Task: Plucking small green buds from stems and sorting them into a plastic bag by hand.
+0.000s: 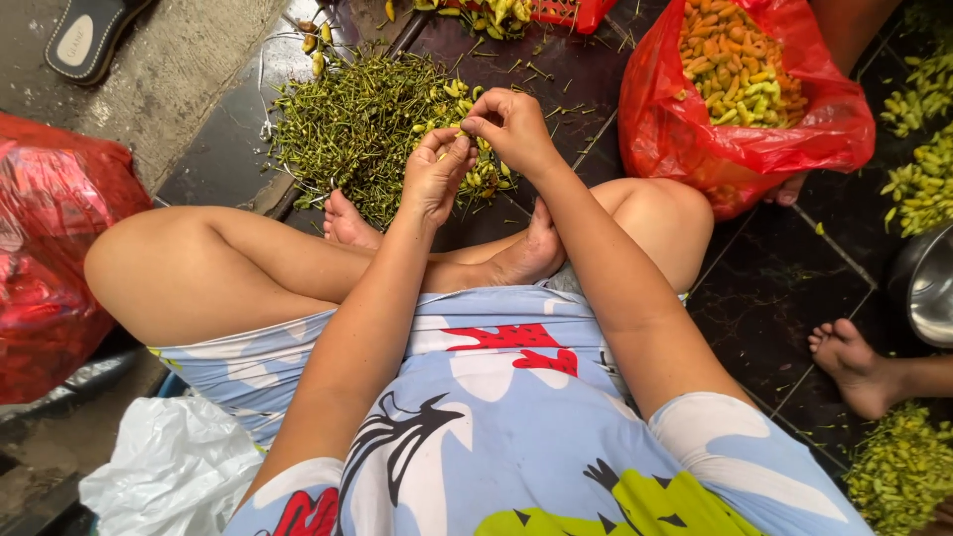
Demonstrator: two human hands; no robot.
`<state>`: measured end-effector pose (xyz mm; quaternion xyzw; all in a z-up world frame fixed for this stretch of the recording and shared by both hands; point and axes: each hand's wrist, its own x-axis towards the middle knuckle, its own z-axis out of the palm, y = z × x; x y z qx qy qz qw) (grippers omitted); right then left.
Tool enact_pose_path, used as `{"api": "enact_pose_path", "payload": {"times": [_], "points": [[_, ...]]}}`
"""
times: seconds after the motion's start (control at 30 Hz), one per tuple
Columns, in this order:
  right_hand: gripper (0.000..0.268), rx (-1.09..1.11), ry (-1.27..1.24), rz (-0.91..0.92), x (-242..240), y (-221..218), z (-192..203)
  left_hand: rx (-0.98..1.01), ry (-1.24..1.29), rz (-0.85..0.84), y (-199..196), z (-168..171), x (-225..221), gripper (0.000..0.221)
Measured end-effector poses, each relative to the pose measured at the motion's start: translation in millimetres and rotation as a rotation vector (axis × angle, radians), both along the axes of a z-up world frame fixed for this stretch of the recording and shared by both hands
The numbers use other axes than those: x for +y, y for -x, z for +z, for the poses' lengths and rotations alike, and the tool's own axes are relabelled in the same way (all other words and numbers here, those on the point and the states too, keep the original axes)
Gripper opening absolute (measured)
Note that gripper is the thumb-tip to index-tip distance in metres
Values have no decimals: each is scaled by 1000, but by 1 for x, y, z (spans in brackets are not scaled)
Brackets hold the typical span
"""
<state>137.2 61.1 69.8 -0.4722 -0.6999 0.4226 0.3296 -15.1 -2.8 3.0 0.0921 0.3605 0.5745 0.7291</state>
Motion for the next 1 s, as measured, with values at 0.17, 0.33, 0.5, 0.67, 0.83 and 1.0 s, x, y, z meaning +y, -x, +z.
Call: {"api": "enact_pose_path", "payload": {"times": [0.17, 0.33, 0.5, 0.67, 0.83, 1.0], "points": [[16, 13, 64, 2, 2, 1, -7, 19, -16, -44, 8, 20, -1, 21], [17, -60, -210, 44, -1, 9, -3, -14, 34, -14, 11, 12, 3, 19], [26, 470, 435, 1, 4, 11, -34, -57, -22, 57, 11, 0, 4, 19], [11, -121, 129, -90, 4, 7, -35, -30, 38, 220, 26, 0, 14, 21], [29, -603, 18, 160, -3, 12, -29, 18, 114, 325, 43, -24, 18, 8], [8, -503, 186, 59, 5, 11, -36, 98, 295, 330, 37, -13, 16, 10]]}}
